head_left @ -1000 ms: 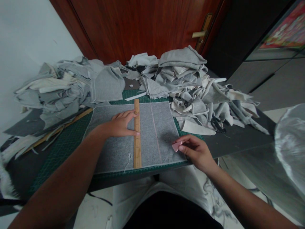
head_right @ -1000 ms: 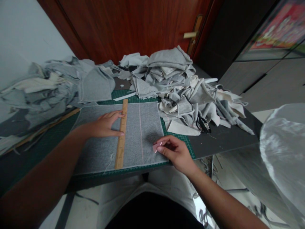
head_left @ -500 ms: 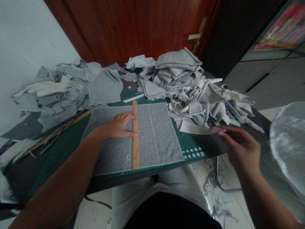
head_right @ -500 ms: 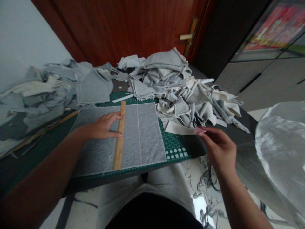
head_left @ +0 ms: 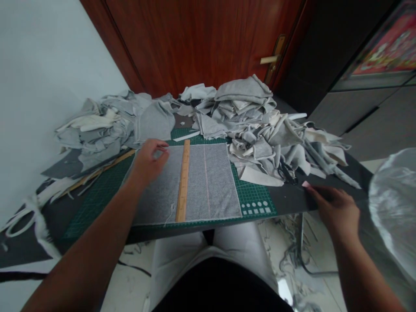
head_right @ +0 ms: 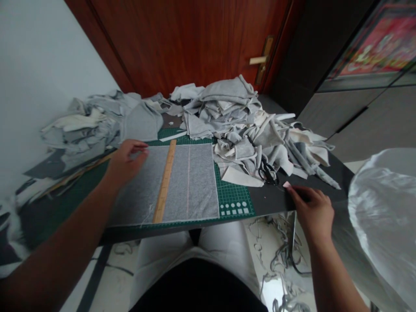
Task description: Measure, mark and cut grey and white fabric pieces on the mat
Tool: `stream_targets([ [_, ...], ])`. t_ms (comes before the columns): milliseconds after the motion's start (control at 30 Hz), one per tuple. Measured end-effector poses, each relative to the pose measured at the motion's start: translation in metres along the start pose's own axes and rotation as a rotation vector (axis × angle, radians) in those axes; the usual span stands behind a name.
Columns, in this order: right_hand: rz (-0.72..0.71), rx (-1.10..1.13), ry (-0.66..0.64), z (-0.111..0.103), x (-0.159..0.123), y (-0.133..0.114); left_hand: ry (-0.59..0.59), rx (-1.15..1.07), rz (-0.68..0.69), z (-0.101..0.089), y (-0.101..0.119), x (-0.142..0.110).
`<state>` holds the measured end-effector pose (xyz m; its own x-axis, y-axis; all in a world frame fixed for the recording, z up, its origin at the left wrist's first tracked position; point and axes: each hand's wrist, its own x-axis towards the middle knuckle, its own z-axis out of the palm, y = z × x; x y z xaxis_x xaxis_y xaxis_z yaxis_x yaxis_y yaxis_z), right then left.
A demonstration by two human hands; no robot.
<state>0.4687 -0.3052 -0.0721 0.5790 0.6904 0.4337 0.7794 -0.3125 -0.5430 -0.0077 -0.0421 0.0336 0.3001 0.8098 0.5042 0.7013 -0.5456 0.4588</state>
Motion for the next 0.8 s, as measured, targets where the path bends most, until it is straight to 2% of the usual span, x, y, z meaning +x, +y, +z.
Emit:
stream_targets([
  [67, -0.009, -0.099, 0.098, -0.003, 0.002, -0.012, 0.136, -0.035, -0.064, -0.014, 0.007, -0.016],
  [133, -0.089, -0.139, 0.154, -0.003, 0.004, -0.027, 0.251, -0.076, -0.123, -0.024, 0.014, -0.035],
  [200, -0.227, -0.111, 0.102, 0.002, 0.006, -0.043, 0.358, -0.125, -0.162, -0.032, 0.023, -0.053],
  [267, -0.369, -0.071, -0.015, 0.011, 0.010, -0.059, 0.460, -0.168, -0.177, -0.039, 0.033, -0.068],
  [367, -0.455, -0.082, -0.100, 0.029, 0.017, -0.080, 0.570, -0.195, -0.181, -0.047, 0.047, -0.085],
  [467, -0.385, -0.170, -0.109, 0.040, 0.025, -0.096, 0.641, -0.192, -0.142, -0.053, 0.052, -0.095],
  [567, -0.311, -0.244, -0.156, 0.042, 0.033, -0.105, 0.650, -0.194, -0.100, -0.056, 0.049, -0.101],
  [667, -0.221, -0.261, -0.264, 0.039, 0.047, -0.107, 0.610, -0.188, -0.105, -0.057, 0.047, -0.107],
  [800, 0.012, -0.310, -0.419, 0.034, 0.075, -0.106, 0.584, -0.189, -0.103, -0.057, 0.048, -0.115],
])
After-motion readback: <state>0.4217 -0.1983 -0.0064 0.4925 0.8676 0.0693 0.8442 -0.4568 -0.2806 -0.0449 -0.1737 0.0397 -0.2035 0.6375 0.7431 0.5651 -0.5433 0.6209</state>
